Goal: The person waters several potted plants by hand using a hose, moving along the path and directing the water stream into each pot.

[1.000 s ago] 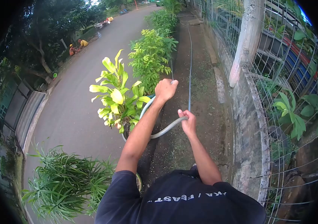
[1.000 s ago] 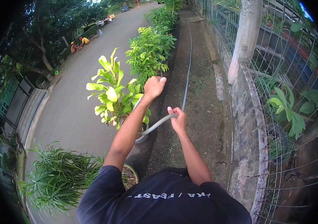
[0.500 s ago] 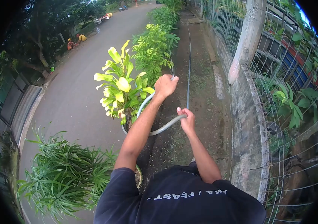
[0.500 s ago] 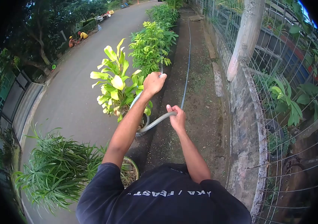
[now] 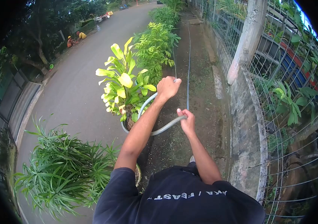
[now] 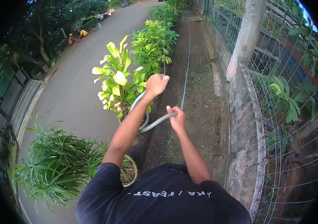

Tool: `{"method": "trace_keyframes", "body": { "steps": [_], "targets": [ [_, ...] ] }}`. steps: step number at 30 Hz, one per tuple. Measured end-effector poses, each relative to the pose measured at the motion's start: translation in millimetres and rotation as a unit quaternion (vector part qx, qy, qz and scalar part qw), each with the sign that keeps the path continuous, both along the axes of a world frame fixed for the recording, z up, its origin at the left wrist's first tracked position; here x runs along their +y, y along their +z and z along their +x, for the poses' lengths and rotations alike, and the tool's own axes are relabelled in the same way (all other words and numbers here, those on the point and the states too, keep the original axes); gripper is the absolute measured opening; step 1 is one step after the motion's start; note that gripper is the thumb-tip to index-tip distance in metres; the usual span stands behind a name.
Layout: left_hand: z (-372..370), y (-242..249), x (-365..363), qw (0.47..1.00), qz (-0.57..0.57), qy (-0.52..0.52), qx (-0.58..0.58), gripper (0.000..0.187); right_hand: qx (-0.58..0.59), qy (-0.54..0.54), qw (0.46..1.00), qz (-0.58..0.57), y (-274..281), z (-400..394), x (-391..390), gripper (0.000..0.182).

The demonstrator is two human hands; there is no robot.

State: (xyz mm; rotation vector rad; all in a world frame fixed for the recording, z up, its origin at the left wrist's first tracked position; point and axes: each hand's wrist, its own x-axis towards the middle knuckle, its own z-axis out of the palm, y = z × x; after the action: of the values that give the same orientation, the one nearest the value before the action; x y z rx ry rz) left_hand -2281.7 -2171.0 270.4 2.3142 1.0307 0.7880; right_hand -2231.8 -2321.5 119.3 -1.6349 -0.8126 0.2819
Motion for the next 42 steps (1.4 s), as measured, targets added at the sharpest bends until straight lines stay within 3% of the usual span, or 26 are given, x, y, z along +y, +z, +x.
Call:
{"method": "trace_keyframes", "body": {
  "steps": [26, 42],
  "targets": [
    [-14, -10, -12, 1.000, 0.002, -0.013, -0.009, 0.042, 0.006, -0.003, 1.000, -0.003, 3, -26, -17, 0.046],
    [-8, 11, -56, 1.000, 0.010, 0.014, -0.012, 0.040, -0.002, 0.018, 0.999, 0.035, 12, -5, -49, 0.048]
  ]
}}
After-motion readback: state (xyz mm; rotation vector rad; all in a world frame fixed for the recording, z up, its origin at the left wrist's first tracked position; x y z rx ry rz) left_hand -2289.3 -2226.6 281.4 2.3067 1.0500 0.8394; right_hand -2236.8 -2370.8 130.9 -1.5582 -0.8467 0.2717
